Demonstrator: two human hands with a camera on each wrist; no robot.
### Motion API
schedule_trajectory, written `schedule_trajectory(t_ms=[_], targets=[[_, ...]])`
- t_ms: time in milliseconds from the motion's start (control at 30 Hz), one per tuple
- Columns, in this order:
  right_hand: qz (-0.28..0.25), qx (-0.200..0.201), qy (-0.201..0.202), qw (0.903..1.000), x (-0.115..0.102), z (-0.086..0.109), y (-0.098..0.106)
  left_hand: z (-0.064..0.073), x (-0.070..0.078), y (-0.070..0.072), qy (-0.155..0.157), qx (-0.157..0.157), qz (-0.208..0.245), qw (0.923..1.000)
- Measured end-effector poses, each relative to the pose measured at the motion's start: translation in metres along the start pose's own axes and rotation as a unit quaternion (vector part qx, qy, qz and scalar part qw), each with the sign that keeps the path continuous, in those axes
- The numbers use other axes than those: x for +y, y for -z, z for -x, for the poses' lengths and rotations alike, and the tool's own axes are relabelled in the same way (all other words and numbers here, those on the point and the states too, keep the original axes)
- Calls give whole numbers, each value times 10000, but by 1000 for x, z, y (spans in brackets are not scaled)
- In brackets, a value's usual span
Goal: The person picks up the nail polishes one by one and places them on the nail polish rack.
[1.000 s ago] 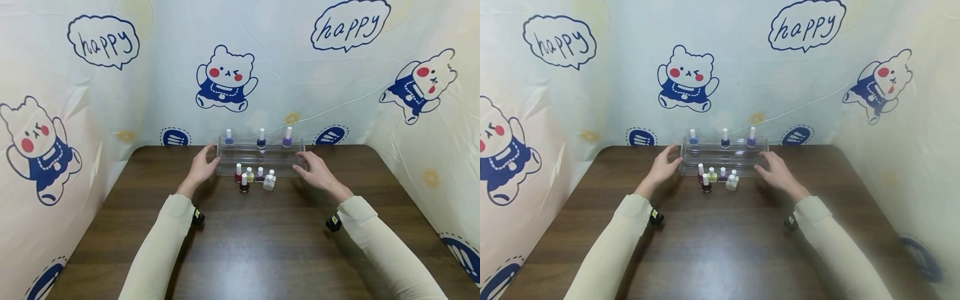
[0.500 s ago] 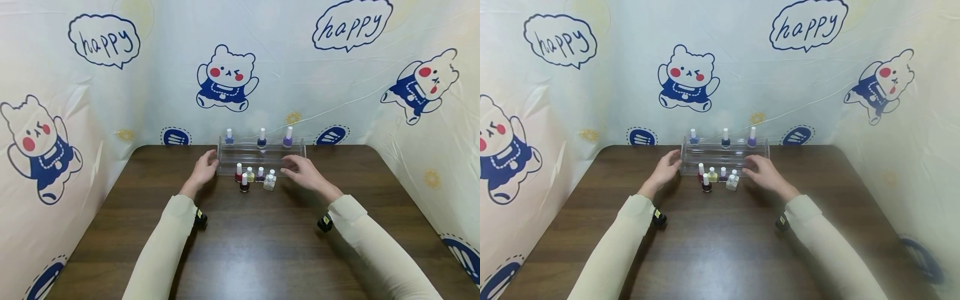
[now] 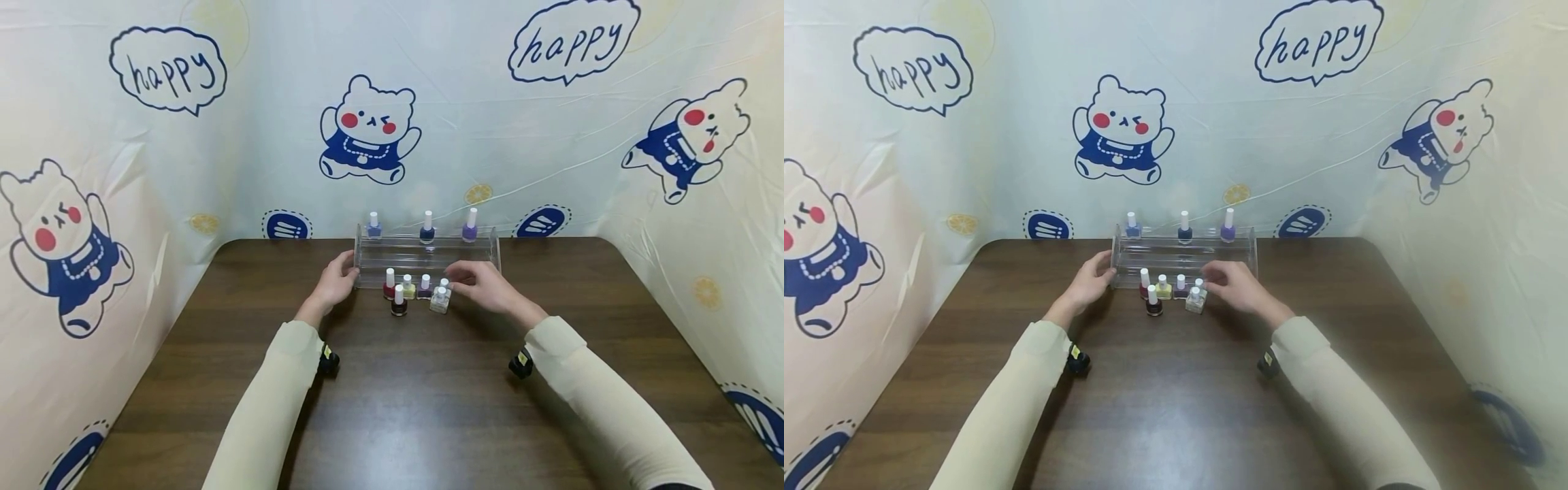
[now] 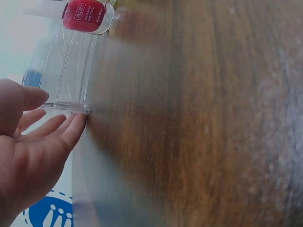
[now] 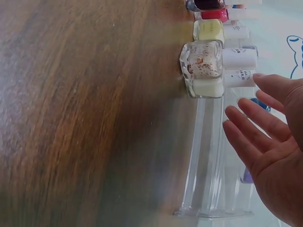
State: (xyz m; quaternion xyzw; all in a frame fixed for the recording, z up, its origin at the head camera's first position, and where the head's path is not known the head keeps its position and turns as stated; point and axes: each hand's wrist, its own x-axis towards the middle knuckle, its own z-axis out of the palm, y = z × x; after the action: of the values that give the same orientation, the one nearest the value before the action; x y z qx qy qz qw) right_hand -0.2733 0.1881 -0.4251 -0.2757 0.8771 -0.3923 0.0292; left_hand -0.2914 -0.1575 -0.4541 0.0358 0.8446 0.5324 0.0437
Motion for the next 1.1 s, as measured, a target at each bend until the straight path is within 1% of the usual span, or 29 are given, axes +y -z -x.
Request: schedule_trajectory(t_ms=[233,367,533,700,833,967,1100], targets=[[20,-88,43,9999,-5,-1,-4,1,-2,-1,-75,-4,-106,9999],[59,-94,50,9999,-4,-2,-6,2,-2,-2,-167,-2,-206,9996],[35,-40,67,10000,-1,-3,-8,2,-2,-4,-296,73,-310,9991],[215,30,162,9996,2,-4,-11,4,-2,-6,-423,130,-516,9977],[412,54,301,9987,4,-6,-12,5,-1,-6,-447,140,-560,9973],[529,43,410,9977,4,-5,-13,5,-1,-6,-392,53,-586,9975],[547,37,449,9975,3,-3,-13,7,-1,-5,-270,-158,-623,9976]])
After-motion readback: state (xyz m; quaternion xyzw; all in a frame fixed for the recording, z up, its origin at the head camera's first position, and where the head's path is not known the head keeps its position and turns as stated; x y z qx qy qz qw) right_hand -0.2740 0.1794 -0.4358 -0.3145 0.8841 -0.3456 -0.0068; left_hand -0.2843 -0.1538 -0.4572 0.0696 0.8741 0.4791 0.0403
